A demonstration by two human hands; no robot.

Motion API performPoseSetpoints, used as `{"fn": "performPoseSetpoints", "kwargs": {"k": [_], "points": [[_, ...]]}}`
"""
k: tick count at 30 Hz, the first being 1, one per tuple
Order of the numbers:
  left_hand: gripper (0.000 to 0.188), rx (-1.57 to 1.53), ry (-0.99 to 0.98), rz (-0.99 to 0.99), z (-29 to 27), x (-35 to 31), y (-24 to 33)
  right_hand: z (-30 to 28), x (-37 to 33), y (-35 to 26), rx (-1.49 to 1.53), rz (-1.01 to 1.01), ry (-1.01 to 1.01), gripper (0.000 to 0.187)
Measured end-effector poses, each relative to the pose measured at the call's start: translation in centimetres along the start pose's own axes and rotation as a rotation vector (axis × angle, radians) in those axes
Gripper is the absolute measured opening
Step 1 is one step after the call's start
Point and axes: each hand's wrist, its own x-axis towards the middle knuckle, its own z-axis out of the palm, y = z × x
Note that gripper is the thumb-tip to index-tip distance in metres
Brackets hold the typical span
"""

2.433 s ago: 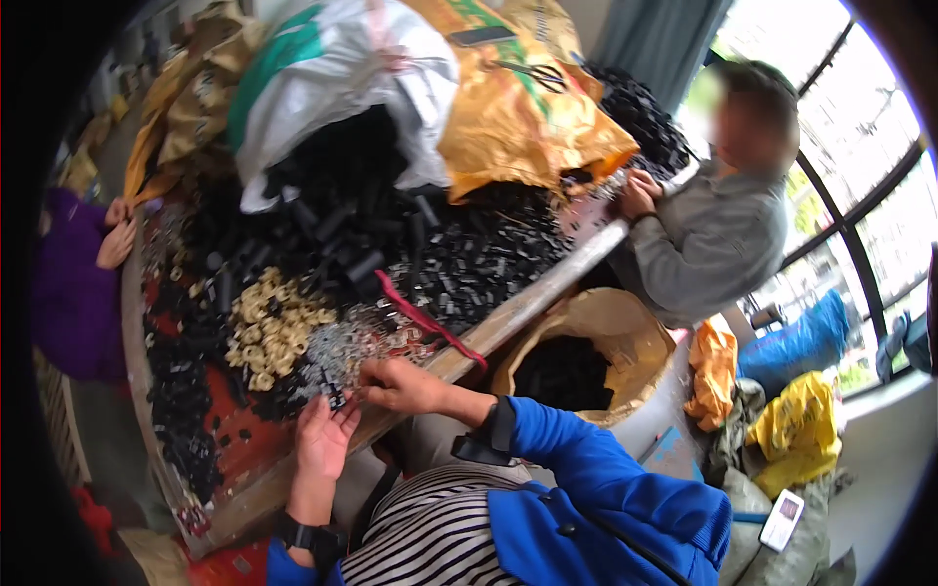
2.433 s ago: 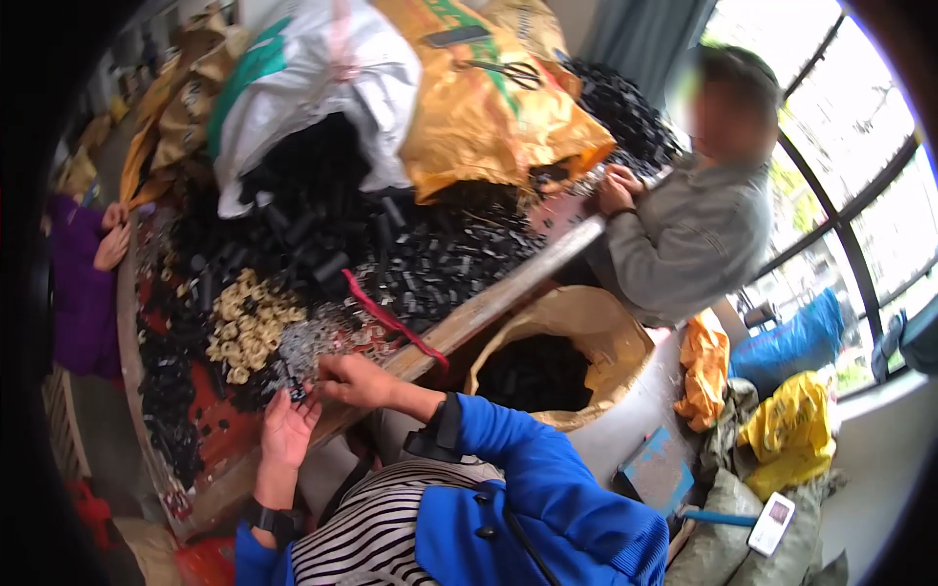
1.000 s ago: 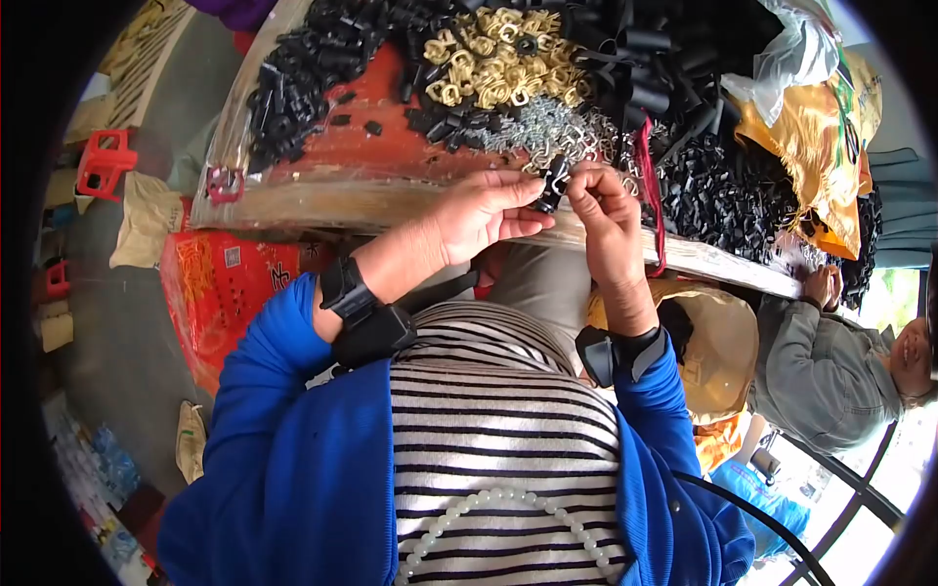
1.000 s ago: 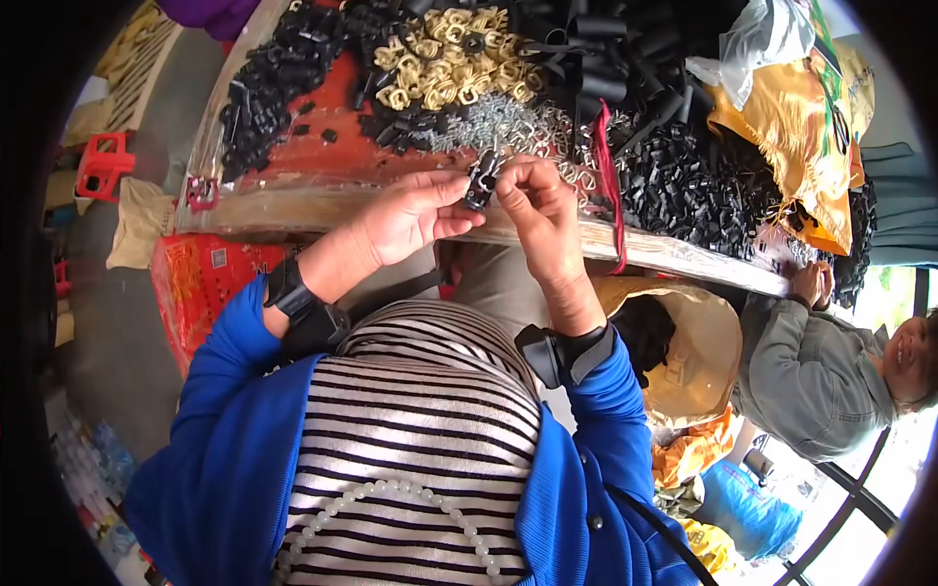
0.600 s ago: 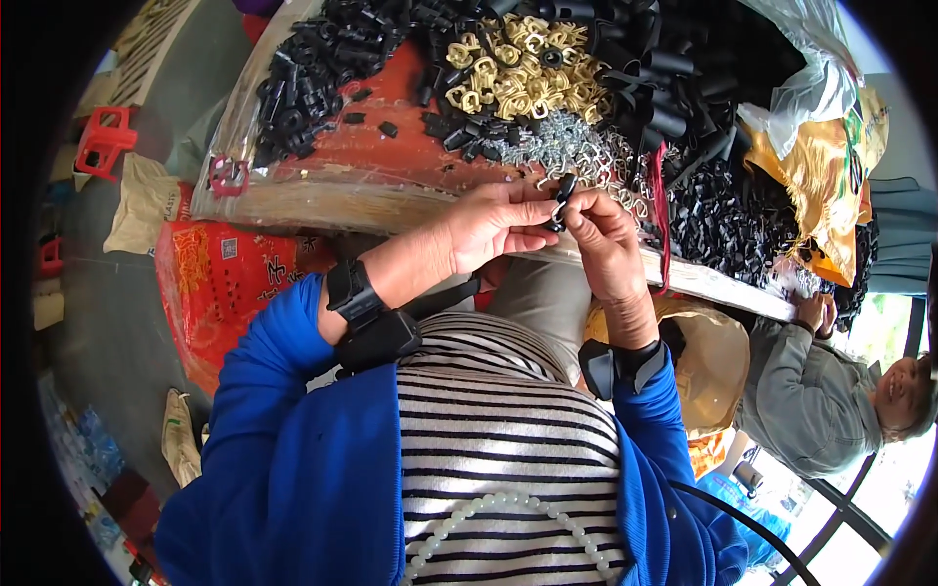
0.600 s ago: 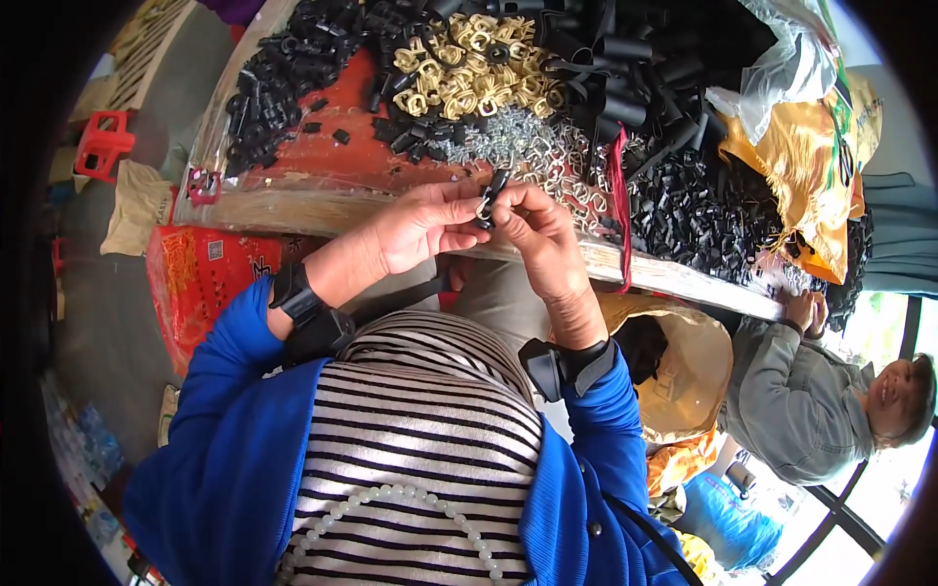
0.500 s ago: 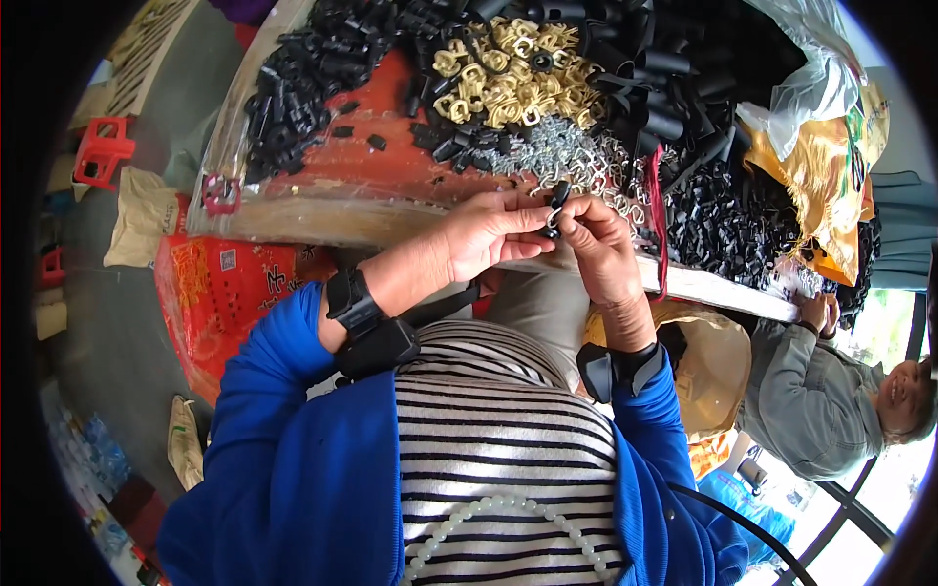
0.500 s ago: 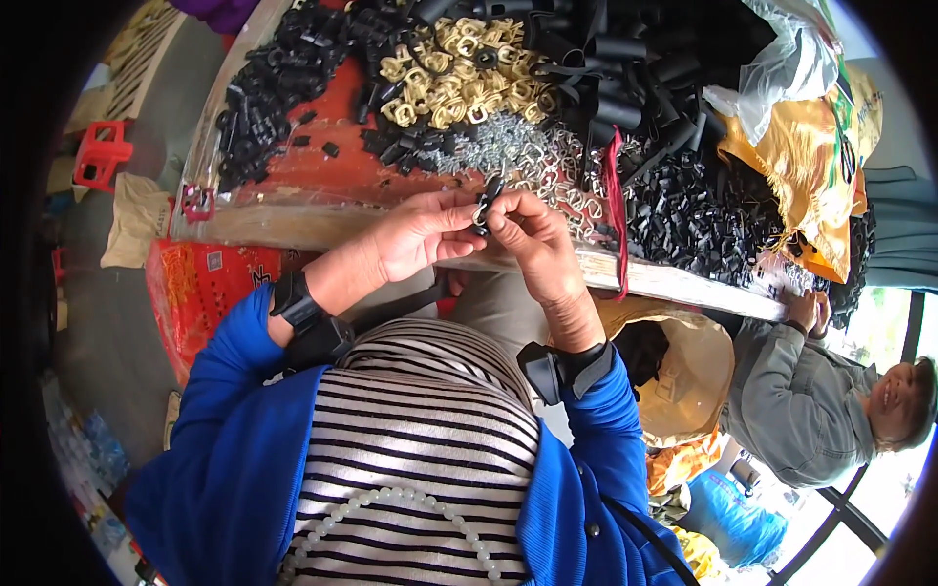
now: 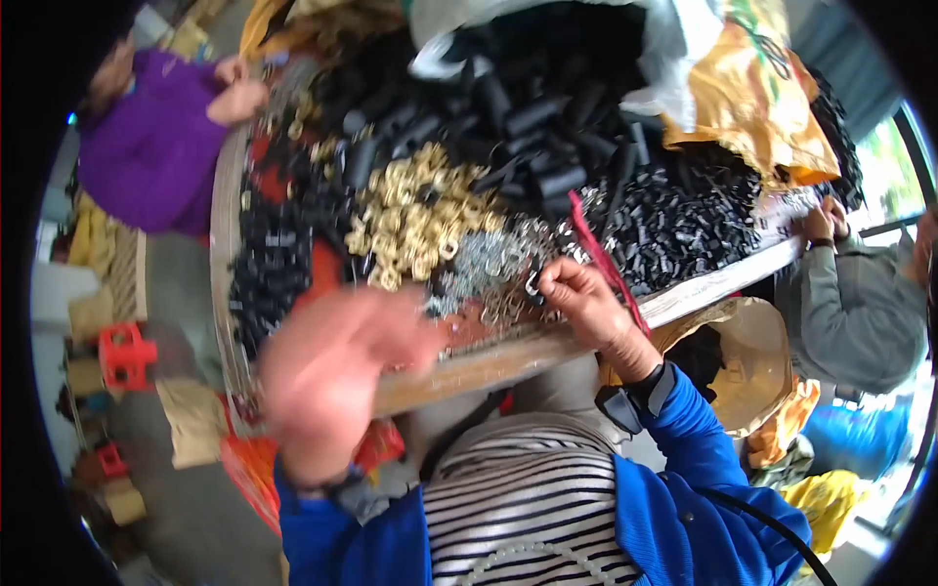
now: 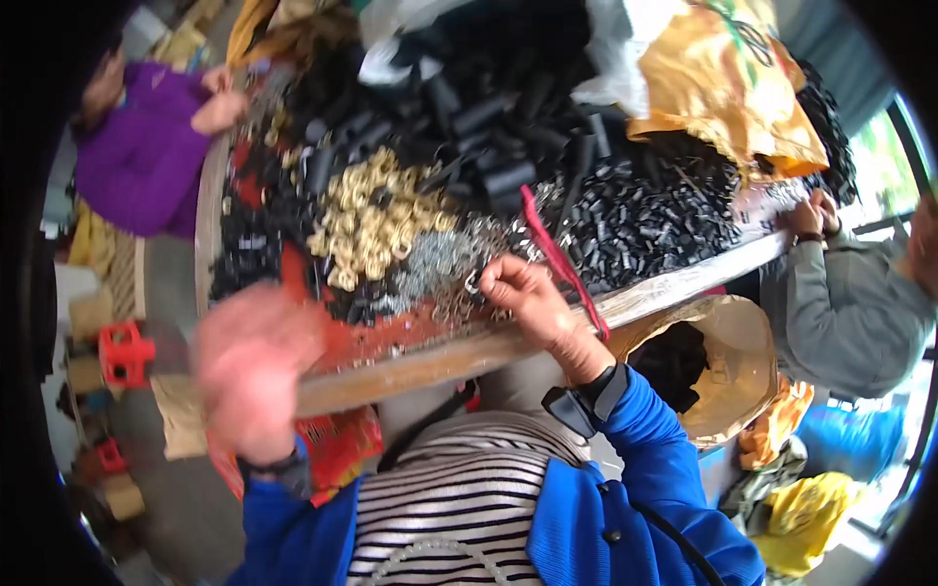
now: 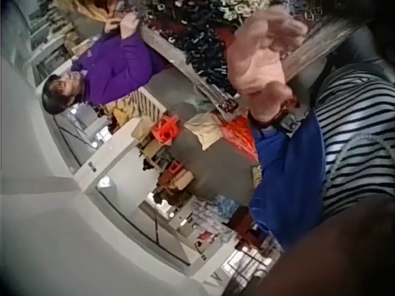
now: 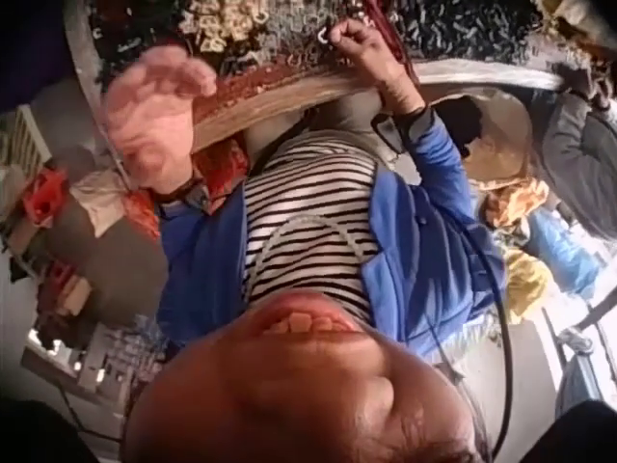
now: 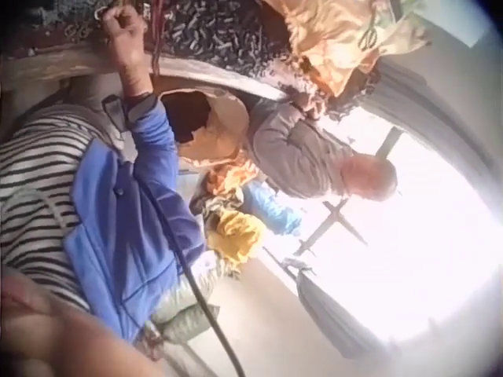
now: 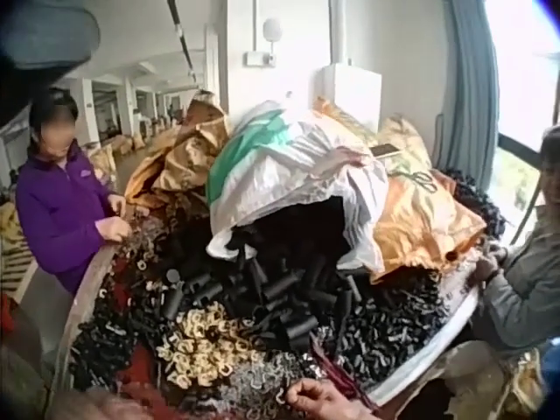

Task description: The person picks up a black plastic component and a metal clip by hand, fits the clip into the component, and then presses a second black plastic part onto the assembly before placing it into a bag.

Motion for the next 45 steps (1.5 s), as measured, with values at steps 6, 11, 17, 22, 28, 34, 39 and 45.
{"fn": "performPoseSetpoints", "kwargs": {"k": [6,11,17,22,28,34,39,45], "points": [[0.038,-0.081,-0.583,0.584,4.4,-1.6,9.8,0.9,-0.9,0.2,-0.024,-0.038,-0.092,0.008],[0.045,-0.016,-0.707,0.774,5.6,-4.7,11.9,2.6,-2.8,0.0,-0.096,-0.069,-0.099,0.008],[0.042,-0.017,-0.939,0.847,4.5,-6.8,13.8,3.6,-4.5,0.0,-0.085,-0.048,-0.105,0.009],[0.041,0.063,-0.448,1.240,7.0,-10.5,13.7,3.7,-4.8,0.1,-0.067,-0.059,-0.152,0.009],[0.043,0.104,-0.783,1.068,5.4,-8.6,14.0,3.7,-4.5,0.1,-0.087,-0.034,-0.136,0.009],[0.042,0.099,-0.679,0.955,6.4,-6.7,13.0,2.8,-3.5,0.2,-0.035,-0.014,-0.113,0.010],[0.026,0.062,-0.618,0.949,5.8,-4.9,11.6,2.3,-2.6,0.3,-0.010,0.024,-0.098,0.010],[0.043,0.176,-0.736,0.817,4.6,-4.5,12.3,1.7,-2.1,0.6,0.034,0.049,-0.085,0.009]]}}
